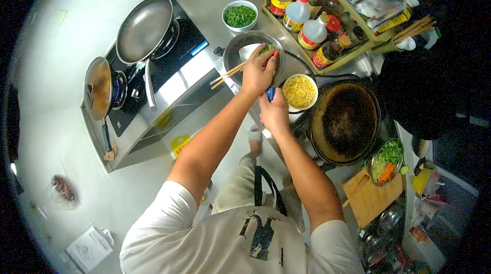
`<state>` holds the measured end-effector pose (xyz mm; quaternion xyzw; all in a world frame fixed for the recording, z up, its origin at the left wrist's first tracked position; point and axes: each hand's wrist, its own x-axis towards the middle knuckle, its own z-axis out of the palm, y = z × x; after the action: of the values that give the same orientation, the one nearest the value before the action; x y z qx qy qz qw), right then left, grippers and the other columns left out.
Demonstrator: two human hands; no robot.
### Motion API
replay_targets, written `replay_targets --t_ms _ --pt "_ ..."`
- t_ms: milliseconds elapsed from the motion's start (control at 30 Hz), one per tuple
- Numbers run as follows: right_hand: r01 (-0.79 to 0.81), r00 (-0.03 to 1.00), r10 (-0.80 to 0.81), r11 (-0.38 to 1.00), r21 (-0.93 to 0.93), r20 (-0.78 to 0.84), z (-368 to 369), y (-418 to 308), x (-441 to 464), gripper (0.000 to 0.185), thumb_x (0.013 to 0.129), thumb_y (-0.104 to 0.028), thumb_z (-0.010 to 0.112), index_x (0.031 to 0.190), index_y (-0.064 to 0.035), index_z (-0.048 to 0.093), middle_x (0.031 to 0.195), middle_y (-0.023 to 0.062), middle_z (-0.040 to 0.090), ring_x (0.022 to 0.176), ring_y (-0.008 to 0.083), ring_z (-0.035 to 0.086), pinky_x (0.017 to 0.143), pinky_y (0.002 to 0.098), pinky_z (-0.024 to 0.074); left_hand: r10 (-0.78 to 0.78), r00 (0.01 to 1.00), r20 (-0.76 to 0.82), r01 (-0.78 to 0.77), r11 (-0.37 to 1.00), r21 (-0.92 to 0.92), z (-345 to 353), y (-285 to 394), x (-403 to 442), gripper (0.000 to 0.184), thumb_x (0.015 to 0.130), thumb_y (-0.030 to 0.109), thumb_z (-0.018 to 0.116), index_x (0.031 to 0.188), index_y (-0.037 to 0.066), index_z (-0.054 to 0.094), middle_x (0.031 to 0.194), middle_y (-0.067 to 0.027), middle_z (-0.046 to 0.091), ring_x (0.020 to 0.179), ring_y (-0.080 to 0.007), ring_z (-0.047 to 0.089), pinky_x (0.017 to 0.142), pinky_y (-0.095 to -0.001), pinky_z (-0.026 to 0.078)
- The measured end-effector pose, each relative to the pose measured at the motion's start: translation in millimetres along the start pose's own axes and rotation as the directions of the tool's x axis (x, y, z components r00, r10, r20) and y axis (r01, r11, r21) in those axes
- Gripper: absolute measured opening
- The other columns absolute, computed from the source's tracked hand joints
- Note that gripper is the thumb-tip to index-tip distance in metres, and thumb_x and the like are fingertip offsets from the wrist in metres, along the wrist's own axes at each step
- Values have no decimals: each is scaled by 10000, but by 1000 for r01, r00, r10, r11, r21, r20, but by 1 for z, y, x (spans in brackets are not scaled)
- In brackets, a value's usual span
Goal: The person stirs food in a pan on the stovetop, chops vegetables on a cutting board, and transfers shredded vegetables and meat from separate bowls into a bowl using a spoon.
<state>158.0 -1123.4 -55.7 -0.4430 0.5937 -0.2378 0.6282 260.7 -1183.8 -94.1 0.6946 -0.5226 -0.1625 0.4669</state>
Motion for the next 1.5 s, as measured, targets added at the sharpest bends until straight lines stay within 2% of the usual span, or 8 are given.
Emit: replay_targets --t_ms 200,900,1033,1133,1200,1267,1400,1500 --pt "60 969 -122 959 -276 -213 -7 18 35 239 831 -195 576 848 25 484 744 196 562 697 377 554 674 447 442 103 995 13 -104 984 145 13 -56 26 252 830 175 607 1053 85 681 1238 -200 557 1105 -377 548 932 -424 449" --pt "126 965 -203 915 -383 -169 -23 -12 39 230 814 -223 621 864 -21 523 725 176 585 694 365 586 641 428 458 301 954 -6 -284 904 319 -18 -39 36 90 802 96 622 857 26 612 948 -137 601 905 -349 539 932 -459 394" --pt "142 960 -219 919 -367 -177 -29 -12 25 240 812 -234 626 870 -24 525 723 171 585 682 356 582 635 417 457 54 997 -57 -59 994 -93 -19 -20 41 172 894 161 556 948 15 631 1013 -111 626 993 -290 562 977 -429 376" --pt "147 959 -213 938 -315 -188 -38 -19 4 236 814 -227 627 870 -24 519 713 164 573 651 342 565 616 406 448 -467 824 320 485 291 -825 -22 -24 54 564 1000 441 303 1275 -26 457 1305 -155 497 1232 -261 457 1065 -384 307" --pt "203 946 -262 938 -282 -190 -49 -11 -9 223 826 -215 623 864 -26 512 684 136 550 612 299 543 591 387 437 -326 831 451 481 13 -876 -40 -14 58 642 987 510 242 1324 -15 391 1384 -168 413 1291 -276 395 1094 -388 274" --pt "172 965 -202 969 -179 -165 -61 -10 -34 223 840 -213 619 855 -23 502 659 114 525 590 255 522 577 370 427 -269 840 471 492 13 -870 -49 1 54 609 987 499 261 1246 -11 467 1284 -178 515 1202 -300 483 1049 -397 331" --pt "237 946 -266 958 -164 -184 -91 21 -86 275 872 -262 618 1023 -48 532 694 56 538 578 184 487 542 340 431 -251 956 155 295 799 -524 -59 -1 45 325 924 298 478 844 35 651 854 -99 664 775 -171 591 735 -335 455" --pt "238 938 -263 962 -131 -228 -128 57 -134 243 845 -204 656 922 -39 496 710 72 506 616 153 475 555 312 417 -187 947 261 321 522 -790 -70 35 33 165 910 167 499 832 41 571 690 -24 505 630 -126 473 589 -249 410"
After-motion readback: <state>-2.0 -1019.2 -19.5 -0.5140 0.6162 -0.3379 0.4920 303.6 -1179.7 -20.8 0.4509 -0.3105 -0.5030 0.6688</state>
